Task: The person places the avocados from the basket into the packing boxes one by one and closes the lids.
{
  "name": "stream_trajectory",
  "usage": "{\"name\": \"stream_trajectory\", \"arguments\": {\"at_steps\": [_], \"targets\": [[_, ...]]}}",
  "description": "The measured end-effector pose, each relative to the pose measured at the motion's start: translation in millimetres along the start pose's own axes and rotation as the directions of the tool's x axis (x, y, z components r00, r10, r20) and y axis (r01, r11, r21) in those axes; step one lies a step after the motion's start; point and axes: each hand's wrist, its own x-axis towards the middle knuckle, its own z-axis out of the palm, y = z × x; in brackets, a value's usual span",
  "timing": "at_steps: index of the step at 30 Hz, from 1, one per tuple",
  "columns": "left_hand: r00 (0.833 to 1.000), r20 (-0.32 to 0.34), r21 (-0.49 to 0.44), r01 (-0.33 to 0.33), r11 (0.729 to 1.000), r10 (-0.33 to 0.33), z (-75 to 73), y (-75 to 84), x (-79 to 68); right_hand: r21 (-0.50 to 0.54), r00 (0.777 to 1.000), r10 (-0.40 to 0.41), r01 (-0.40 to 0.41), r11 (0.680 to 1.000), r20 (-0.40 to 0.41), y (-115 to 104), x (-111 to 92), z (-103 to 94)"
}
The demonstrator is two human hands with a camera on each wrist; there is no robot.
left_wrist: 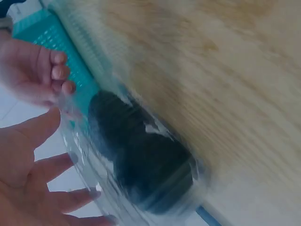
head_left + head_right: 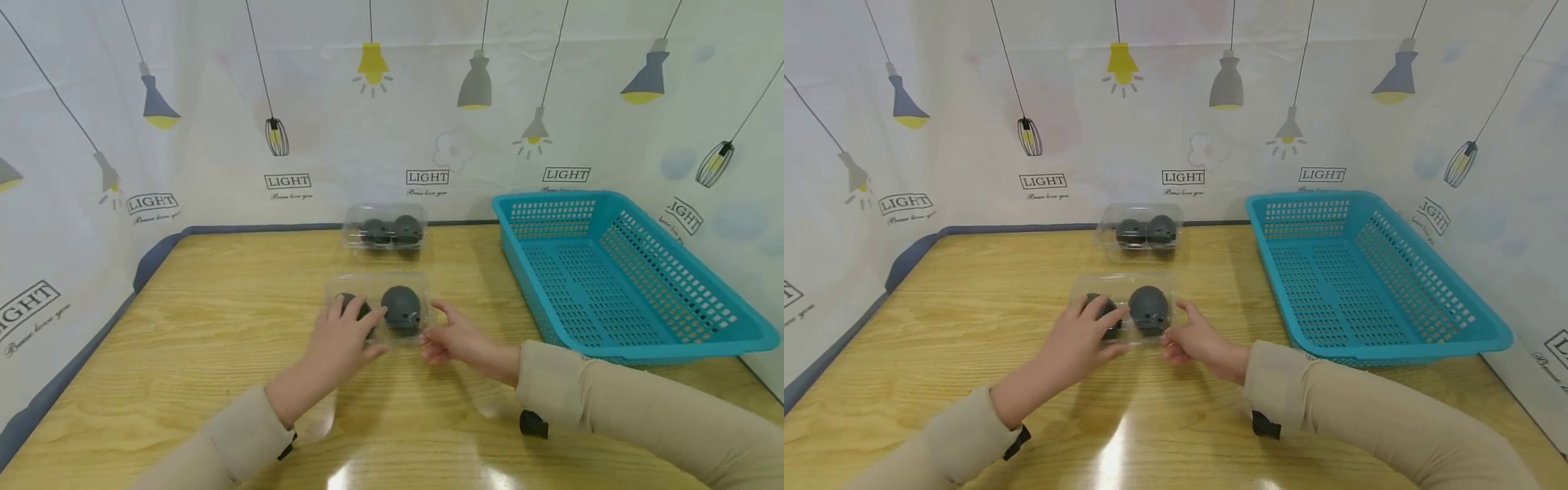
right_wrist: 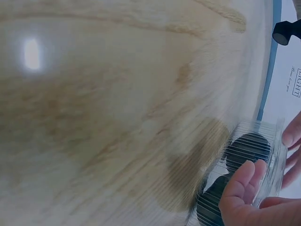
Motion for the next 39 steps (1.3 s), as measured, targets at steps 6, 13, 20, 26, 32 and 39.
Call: {"name": "stream_trajectory", "arguments": {"at_steps": [6,13,20,26,32,39], "targets": [[1.0,-0.003,0.062,0.01,0.998,-0.01,3.4,6.6,6.2,-0.016,1.0,0.022,-0.022,1.0,0.021,-4,10,11.4],[0.997,0.01,0.053,0.074,0.996,-0.075,4.4,0.6,8.2,-0.083,0.999,0.035,-0.032,0.996,0.032,-9,17,15.3],[0.997,0.008,0.022,0.078,0.997,-0.078,3.4,-14.9,2.2,-0.156,1.0,0.013,-0.012,0.988,0.009,-16,19,15.6],[0.997,-0.016,0.032,0.075,0.997,-0.075,-0.9,-35.7,-5.8,-0.209,1.0,-0.019,0.023,0.978,0.022,-25,15,8.7],[0.996,-0.035,0.086,0.079,0.993,-0.076,-7.3,-58.5,-11.2,-0.266,0.992,-0.105,0.119,0.957,0.065,-8,39,-14.5],[0.993,-0.053,0.24,0.118,0.964,-0.108,-12.9,-86.6,-8.7,-0.339,0.986,-0.136,0.161,0.927,0.094,25,109,-59.4]]}}
